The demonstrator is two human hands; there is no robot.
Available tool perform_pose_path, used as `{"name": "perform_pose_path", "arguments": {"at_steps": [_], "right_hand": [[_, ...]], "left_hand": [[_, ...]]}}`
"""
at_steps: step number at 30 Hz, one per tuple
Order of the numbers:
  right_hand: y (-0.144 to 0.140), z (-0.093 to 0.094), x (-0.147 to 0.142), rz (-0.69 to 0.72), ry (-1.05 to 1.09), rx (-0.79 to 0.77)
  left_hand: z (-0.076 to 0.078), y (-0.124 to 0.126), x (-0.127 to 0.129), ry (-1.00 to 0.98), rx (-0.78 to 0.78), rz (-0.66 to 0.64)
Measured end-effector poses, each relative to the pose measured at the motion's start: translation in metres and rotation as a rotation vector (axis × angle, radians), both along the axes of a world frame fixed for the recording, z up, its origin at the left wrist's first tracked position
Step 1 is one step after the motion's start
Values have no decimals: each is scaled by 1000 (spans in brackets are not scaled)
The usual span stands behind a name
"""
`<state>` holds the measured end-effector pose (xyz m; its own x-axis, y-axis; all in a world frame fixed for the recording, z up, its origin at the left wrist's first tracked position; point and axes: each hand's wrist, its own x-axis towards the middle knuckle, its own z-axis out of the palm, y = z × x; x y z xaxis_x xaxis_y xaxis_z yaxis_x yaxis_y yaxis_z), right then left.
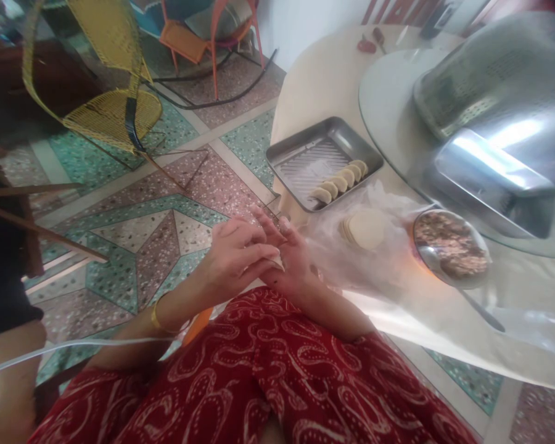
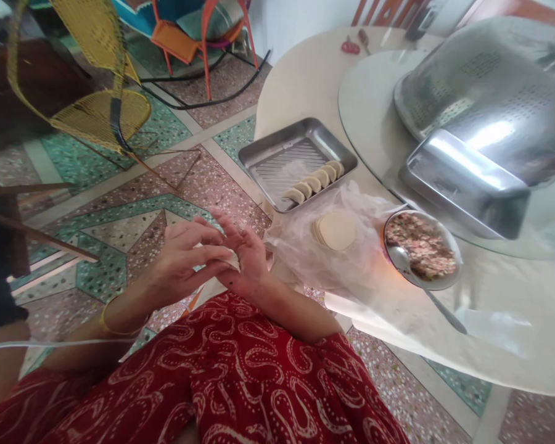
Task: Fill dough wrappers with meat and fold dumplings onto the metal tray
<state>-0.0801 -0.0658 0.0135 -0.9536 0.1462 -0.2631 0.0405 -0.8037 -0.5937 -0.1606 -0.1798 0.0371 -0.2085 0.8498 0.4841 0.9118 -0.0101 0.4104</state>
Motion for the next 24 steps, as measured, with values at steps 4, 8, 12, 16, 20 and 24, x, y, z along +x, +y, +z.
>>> {"name": "perform_pose_path", "arguments": {"at_steps": [4, 8, 12, 16, 20, 24], "right_hand": [[2, -2, -2, -1, -27, -292], [2, -3, -2, -8, -34, -374], [2, -1, -3, -17, -67, -393], [2, 2, -4, -18, -71, -355], [1, -1, -4, 5, -21, -311], [0, -4, -6, -12, 5, -286]], "left_hand": [[2, 3, -2, 12, -43, -38], [2, 6, -3, 34, -44, -71], [5, 6, -2, 39, -33, -80], [7, 7, 1, 3, -30, -88], [0, 10, 3, -32, -14, -61], [-6, 11, 3, -55, -20, -57]]}}
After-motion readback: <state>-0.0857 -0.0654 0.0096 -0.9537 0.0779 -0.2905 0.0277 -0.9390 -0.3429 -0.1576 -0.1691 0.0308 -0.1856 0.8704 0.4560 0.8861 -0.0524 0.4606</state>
